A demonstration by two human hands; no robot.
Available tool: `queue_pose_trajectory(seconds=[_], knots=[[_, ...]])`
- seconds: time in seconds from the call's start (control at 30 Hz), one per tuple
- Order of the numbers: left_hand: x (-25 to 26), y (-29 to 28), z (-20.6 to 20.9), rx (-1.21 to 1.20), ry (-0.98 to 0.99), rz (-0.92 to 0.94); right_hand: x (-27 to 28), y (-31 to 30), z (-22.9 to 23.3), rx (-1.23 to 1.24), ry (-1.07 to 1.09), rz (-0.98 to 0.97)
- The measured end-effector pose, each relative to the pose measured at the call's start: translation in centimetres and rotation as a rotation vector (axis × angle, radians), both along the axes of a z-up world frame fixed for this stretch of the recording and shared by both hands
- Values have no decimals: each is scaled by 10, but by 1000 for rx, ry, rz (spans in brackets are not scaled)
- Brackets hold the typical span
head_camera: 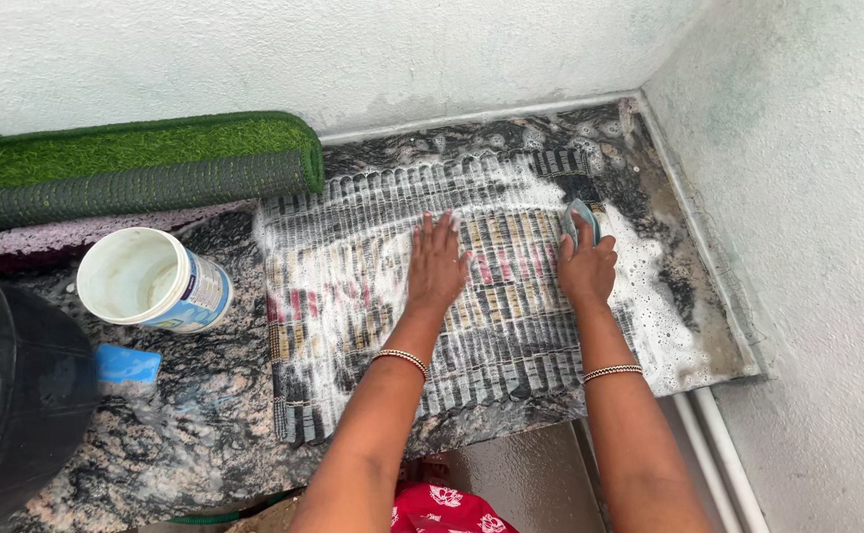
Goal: The person scrubs a green grass-textured mat and a black-and-red striped mat with a small brush by hand on a stone surface, using soap and water from a bucket and a small container.
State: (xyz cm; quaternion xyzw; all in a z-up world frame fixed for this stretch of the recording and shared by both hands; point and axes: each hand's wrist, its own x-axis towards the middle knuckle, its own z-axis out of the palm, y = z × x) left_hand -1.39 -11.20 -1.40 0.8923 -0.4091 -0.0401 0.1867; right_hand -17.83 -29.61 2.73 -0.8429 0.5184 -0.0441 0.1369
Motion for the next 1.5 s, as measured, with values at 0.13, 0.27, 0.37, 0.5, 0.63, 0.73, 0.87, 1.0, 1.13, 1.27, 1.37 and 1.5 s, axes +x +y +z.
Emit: queue_pose_trajectory(seconds=[0.13,0.27,0.37,0.5,0.63,0.73,0.87,1.0,1.13,1.27,1.37,1.5], knots=[[-16,-4,1,110,87,14,-3,1,2,-2,-34,19],[-17,-1,14,102,58,28,24,12,13,167,-60,-133],[-17,2,27,120,54,37,74,66,1,227,-49,64],[-13,5,32,310,9,-3,104,94,-23,-62,-19,400],[-16,3,17,101,29,44,75,-1,-19,-10,92,189],[-16,1,10,109,40,45,27,-68,-3,69,-25,-152],[-13,-3,13,138,38,31,39,-88,-1,49,66,-322],[-14,-1,26,171,94,31,91,-12,-2,15,205,-32],[-12,-1,36,327,86,4,126,75,2,13,34,399],[-12,-2,36,306,138,2,131,44,10,14,104,434],[-14,0,27,240,87,31,102,-40,12,6,26,137],[-15,-2,21,218,70,28,77,-105,8,53,98,-117]])
